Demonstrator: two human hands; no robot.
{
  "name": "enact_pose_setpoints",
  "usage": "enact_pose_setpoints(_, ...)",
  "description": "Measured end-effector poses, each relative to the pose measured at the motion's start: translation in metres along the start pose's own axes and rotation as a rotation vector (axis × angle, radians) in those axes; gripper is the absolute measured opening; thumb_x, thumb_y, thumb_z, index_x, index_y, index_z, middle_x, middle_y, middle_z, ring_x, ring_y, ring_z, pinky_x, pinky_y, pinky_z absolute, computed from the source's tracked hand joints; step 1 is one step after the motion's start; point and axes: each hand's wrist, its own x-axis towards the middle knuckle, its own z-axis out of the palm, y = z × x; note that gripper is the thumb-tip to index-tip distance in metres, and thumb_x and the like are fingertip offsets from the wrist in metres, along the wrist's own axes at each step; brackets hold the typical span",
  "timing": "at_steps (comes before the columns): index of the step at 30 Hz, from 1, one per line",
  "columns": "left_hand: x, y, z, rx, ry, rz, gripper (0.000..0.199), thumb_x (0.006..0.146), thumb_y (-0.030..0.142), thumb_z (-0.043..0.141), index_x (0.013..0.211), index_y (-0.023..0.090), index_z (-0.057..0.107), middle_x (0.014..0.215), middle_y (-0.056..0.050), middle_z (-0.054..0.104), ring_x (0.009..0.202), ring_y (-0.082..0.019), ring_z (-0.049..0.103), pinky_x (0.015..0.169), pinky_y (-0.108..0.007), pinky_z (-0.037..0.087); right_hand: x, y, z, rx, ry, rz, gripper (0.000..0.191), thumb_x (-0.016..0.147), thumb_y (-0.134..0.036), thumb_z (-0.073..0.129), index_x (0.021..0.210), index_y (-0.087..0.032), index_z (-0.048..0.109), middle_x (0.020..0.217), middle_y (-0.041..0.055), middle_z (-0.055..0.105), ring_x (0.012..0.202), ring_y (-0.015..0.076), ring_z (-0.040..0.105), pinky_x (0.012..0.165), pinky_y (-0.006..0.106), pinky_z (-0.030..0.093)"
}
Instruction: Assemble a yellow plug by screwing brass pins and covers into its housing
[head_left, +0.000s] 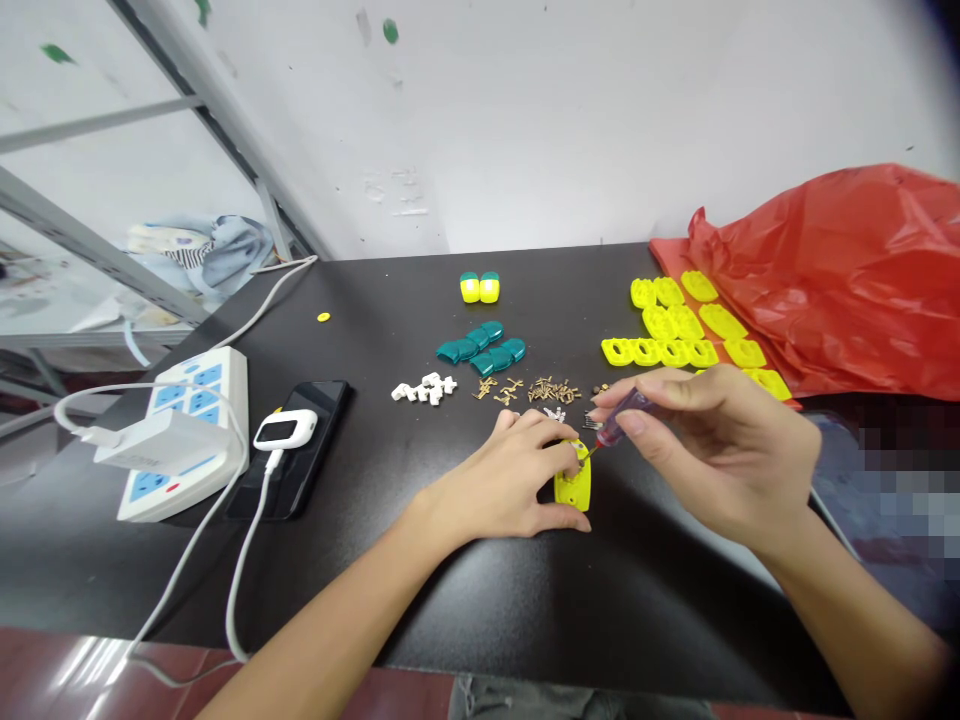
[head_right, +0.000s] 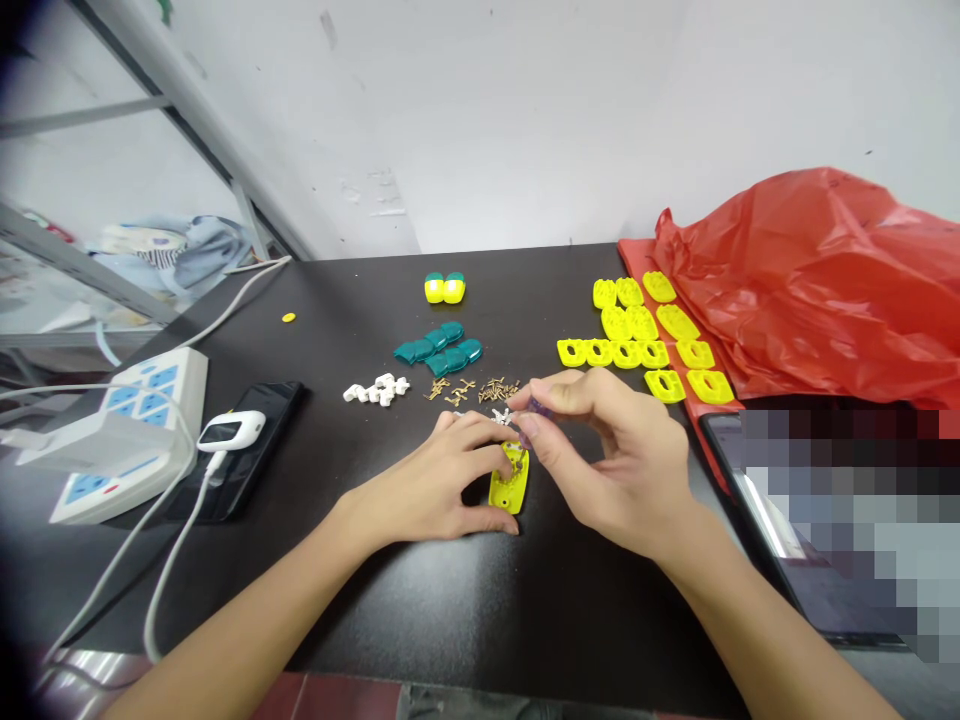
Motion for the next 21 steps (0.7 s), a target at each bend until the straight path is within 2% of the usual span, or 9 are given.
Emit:
enact_pose_setpoints(8,0.0004,0.0014,-0.0007,-0.025,-0.015,-0.024,0.046,0.081,0.059,0.077,0.099,0.019,0.061,0.130,-0.008,0.063,0.117,-0.028,0.053,0.091,-0.041,0.036,0.0032,0.0014,0.0009,-0.079,0.015,-0.094,0.034,0.077,0.000,0.078,0.100,-0.023,0.070,0.092,0.0028,0.075,0.083,0.0219,0.075,0.072,0.038,0.065)
enact_pose_setpoints(14,-0.0001,0.0016,-0.0012,-0.028,-0.012,-0.024,0.048,0.081,0.058,0.077,0.103,0.019,0.060,0.128,-0.007,0.064,0.116,-0.027,0.053,0.092,-0.041,0.035,-0.0007,0.0009,-0.0003,0.006,-0.053,0.002,0.040,0.082,0.002,0.069,0.112,-0.025,0.067,0.109,0.0057,0.075,0.100,0.0249,0.075,0.082,0.042,0.065)
enact_pose_setpoints(21,0.0005,0.0013,-0.0014,-0.016,-0.011,-0.013,0.044,0.081,0.058,0.077,0.097,0.018,0.063,0.133,-0.008,0.062,0.119,-0.028,0.053,0.093,-0.042,0.036,0.0028,0.0074,-0.0025,-0.073,0.031,-0.034,0.036,0.076,-0.002,0.079,0.100,-0.027,0.070,0.087,0.0007,0.071,0.080,0.0216,0.072,0.074,0.041,0.063)
